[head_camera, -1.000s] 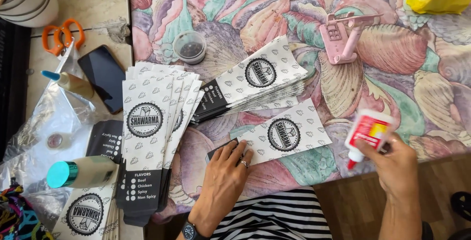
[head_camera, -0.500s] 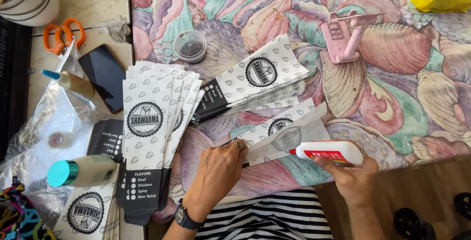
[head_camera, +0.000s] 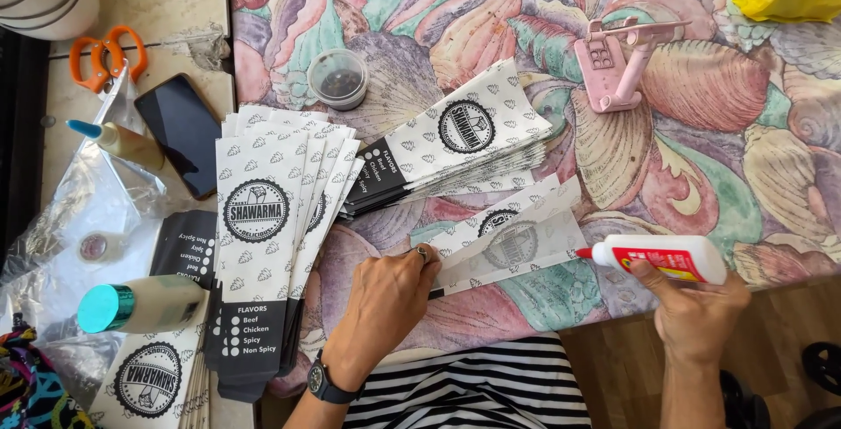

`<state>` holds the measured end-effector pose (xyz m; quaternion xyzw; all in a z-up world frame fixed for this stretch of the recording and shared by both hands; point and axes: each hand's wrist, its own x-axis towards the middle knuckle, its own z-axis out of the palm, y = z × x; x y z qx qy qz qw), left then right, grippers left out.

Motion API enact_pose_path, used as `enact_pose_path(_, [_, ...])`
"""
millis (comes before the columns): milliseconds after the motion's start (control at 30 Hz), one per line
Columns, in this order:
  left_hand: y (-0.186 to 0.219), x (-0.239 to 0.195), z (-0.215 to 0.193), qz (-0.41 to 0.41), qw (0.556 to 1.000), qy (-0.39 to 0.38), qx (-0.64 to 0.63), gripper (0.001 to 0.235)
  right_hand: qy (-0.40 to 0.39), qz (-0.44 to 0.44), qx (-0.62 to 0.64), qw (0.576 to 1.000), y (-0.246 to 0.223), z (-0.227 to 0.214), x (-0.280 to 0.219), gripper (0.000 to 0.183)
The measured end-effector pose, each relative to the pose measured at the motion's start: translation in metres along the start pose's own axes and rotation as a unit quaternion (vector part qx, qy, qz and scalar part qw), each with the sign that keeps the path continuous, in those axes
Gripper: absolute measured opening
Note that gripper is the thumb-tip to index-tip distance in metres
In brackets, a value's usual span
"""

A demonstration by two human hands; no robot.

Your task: Applying glue to paper food wraps and stacking them for assembly

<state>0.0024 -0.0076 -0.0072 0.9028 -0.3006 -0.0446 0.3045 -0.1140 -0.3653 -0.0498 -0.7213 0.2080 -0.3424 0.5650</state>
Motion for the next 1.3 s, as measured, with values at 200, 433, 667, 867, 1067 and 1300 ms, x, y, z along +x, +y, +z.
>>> enact_pose_path(200, [-0.004, 0.010, -0.009, -0.024, 0.999, -0.036, -0.020, 0.035, -0.147, -0.006, -0.083, 0.986, -0.033, 0.037, -0.026, 0.026])
enact_pose_path(433, [-0.017, 0.032, -0.018, -0.089, 0.990, -0.105, -0.044, 0.030, -0.306, 0.021, 0.181, 0.934, -0.063, 0.119, -0.078, 0.027])
enact_pose_path(667, [-0.025, 0.040, -0.023, -0.109, 0.979, -0.151, -0.087, 0.021, -0.327, 0.011, 0.090, 0.941, -0.088, 0.166, -0.104, 0.036])
enact_pose_path(867, [-0.008, 0.019, -0.019, -0.108, 0.983, -0.134, -0.056, 0.042, -0.164, 0.109, 0.196, 0.961, -0.064, 0.112, -0.059, 0.060])
enact_pose_path(1067, [0.016, -0.015, 0.027, 0.006, 0.996, 0.085, 0.026, 0.015, -0.011, 0.140, -0.019, 0.990, -0.020, 0.008, 0.021, 0.053])
enact_pose_path(1300, [0.024, -0.027, 0.049, 0.037, 0.976, 0.187, 0.101, 0.026, -0.084, -0.351, -0.439, 0.823, -0.043, 0.027, 0.001, 0.038])
